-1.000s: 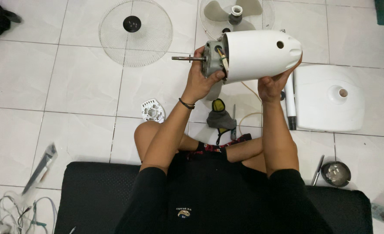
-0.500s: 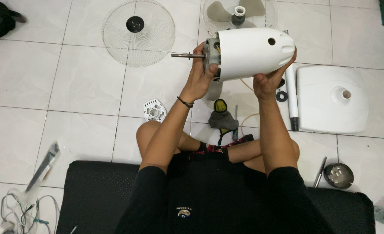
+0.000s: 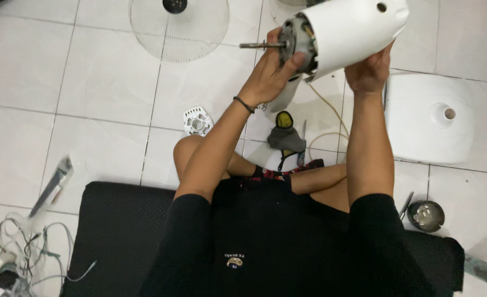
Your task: The person sits on a mat and uses a screwdriver to adjust the fan motor, then wipes the motor and a white plastic fan housing with a cloth. The person handles the motor and housing parts while other fan components lie nearby.
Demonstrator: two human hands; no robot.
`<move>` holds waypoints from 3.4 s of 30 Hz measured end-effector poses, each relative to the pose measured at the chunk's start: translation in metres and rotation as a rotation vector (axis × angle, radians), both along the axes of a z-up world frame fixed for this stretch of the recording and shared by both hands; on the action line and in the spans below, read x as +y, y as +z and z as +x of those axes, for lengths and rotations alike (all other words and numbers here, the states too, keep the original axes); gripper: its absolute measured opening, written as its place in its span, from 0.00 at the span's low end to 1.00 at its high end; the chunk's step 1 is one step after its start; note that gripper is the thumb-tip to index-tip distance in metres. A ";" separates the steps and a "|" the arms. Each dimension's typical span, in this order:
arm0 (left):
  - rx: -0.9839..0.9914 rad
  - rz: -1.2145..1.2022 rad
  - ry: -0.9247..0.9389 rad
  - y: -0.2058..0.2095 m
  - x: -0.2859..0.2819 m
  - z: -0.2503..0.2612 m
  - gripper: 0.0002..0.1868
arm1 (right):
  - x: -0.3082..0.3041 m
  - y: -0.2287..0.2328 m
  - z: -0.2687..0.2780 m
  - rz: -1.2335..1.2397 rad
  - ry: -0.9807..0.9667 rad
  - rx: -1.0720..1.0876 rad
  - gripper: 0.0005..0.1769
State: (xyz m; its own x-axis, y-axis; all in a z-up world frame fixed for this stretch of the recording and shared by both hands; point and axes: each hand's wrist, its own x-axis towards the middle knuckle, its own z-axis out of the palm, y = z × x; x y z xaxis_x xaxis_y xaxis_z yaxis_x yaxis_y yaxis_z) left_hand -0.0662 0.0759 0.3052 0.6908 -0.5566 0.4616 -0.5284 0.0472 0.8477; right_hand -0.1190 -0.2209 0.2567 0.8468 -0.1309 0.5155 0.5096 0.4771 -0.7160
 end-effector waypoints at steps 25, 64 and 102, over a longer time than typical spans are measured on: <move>-0.096 -0.067 0.319 0.003 -0.010 -0.004 0.45 | 0.007 -0.007 -0.001 -0.020 -0.033 -0.014 0.62; 0.052 -0.241 0.140 -0.016 0.052 -0.038 0.51 | 0.069 0.111 -0.090 -0.897 -0.287 -0.180 0.62; 0.218 -0.494 0.269 -0.033 -0.046 0.029 0.33 | -0.034 0.109 -0.044 -0.820 -0.201 0.200 0.47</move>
